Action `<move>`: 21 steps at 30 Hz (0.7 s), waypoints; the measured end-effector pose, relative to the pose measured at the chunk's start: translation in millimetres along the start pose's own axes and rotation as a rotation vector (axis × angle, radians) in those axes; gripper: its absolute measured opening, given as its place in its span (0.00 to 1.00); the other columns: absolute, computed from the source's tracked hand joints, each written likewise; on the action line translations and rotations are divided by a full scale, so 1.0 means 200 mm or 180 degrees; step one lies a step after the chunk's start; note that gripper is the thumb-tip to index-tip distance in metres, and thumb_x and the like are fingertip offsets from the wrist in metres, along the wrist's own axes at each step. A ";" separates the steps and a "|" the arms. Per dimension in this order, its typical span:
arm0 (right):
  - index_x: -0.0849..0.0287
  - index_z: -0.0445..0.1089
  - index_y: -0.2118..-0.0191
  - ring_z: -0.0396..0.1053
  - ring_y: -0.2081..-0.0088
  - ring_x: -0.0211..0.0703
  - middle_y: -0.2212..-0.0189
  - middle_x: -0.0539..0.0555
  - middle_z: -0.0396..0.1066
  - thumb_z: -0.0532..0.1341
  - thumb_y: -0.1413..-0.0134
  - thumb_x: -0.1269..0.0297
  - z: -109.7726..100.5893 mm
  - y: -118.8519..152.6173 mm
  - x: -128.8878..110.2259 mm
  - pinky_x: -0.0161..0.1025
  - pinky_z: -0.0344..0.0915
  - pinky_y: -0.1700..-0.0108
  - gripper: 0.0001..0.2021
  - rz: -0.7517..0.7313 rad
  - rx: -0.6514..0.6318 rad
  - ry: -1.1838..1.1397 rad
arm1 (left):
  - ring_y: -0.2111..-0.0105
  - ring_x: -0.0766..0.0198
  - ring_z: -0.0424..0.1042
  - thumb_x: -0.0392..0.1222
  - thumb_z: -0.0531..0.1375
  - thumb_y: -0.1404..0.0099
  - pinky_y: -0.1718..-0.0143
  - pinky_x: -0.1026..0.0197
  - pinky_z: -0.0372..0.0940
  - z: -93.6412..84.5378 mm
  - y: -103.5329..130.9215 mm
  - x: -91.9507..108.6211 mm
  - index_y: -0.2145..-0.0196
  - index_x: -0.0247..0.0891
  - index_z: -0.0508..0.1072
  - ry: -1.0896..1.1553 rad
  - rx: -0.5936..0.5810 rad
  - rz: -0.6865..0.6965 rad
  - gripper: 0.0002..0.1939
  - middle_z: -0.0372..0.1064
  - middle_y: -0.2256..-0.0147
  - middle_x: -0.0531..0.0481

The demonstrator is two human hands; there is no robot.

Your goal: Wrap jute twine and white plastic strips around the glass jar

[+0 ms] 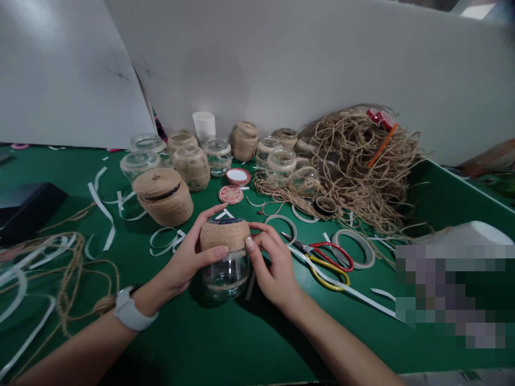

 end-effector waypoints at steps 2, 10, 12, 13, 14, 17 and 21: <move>0.55 0.67 0.68 0.72 0.48 0.48 0.57 0.60 0.76 0.52 0.32 0.64 0.01 0.00 0.01 0.45 0.69 0.49 0.12 0.0111 -0.0085 0.0031 | 0.48 0.45 0.73 0.49 0.73 0.50 0.51 0.55 0.70 0.00 0.00 0.00 0.37 0.47 0.60 0.0047 -0.0040 -0.0035 0.45 0.74 0.49 0.44; 0.55 0.66 0.70 0.74 0.48 0.49 0.61 0.60 0.78 0.54 0.33 0.64 0.00 0.01 0.00 0.44 0.69 0.50 0.12 0.0084 -0.0037 -0.0127 | 0.48 0.44 0.72 0.58 0.72 0.51 0.44 0.48 0.65 -0.02 -0.01 -0.01 0.32 0.45 0.49 -0.0483 0.0277 0.0145 0.56 0.71 0.49 0.41; 0.55 0.66 0.71 0.74 0.48 0.50 0.62 0.59 0.78 0.54 0.33 0.65 -0.01 0.01 0.00 0.43 0.69 0.51 0.12 0.0091 0.0004 -0.0159 | 0.49 0.44 0.73 0.58 0.71 0.49 0.45 0.48 0.66 -0.02 0.00 -0.01 0.31 0.46 0.46 -0.0418 0.0383 0.0031 0.57 0.72 0.51 0.42; 0.55 0.66 0.71 0.74 0.48 0.49 0.62 0.59 0.79 0.54 0.33 0.65 -0.01 0.00 0.00 0.43 0.69 0.51 0.12 0.0099 0.0022 -0.0184 | 0.49 0.45 0.73 0.57 0.71 0.49 0.46 0.48 0.66 -0.02 0.00 -0.01 0.31 0.47 0.46 -0.0329 0.0373 -0.0021 0.56 0.72 0.51 0.42; 0.55 0.65 0.71 0.74 0.48 0.49 0.61 0.60 0.79 0.54 0.33 0.65 -0.01 0.00 0.00 0.43 0.69 0.51 0.13 0.0106 0.0041 -0.0202 | 0.49 0.45 0.73 0.56 0.71 0.48 0.46 0.48 0.67 -0.01 0.00 -0.01 0.31 0.48 0.46 -0.0239 0.0345 -0.0056 0.54 0.73 0.51 0.42; 0.55 0.66 0.71 0.75 0.49 0.49 0.60 0.60 0.79 0.54 0.33 0.65 -0.02 0.00 0.01 0.43 0.69 0.52 0.13 0.0096 0.0080 -0.0173 | 0.47 0.44 0.72 0.54 0.70 0.44 0.48 0.50 0.68 -0.01 0.00 -0.01 0.35 0.46 0.55 -0.0149 0.0201 -0.0068 0.45 0.73 0.49 0.41; 0.55 0.66 0.71 0.75 0.49 0.49 0.60 0.60 0.78 0.54 0.33 0.65 -0.03 0.00 0.01 0.43 0.70 0.52 0.13 -0.0007 0.0109 -0.0030 | 0.46 0.45 0.71 0.55 0.69 0.44 0.47 0.53 0.68 0.00 0.00 0.00 0.43 0.43 0.66 -0.0395 -0.0007 0.0092 0.34 0.71 0.46 0.42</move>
Point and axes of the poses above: each hand's wrist, its own y-axis away from the middle knuckle, its own z-axis out of the palm, x = y × z, the point moved 3 cm from there along -y, towards the middle knuckle
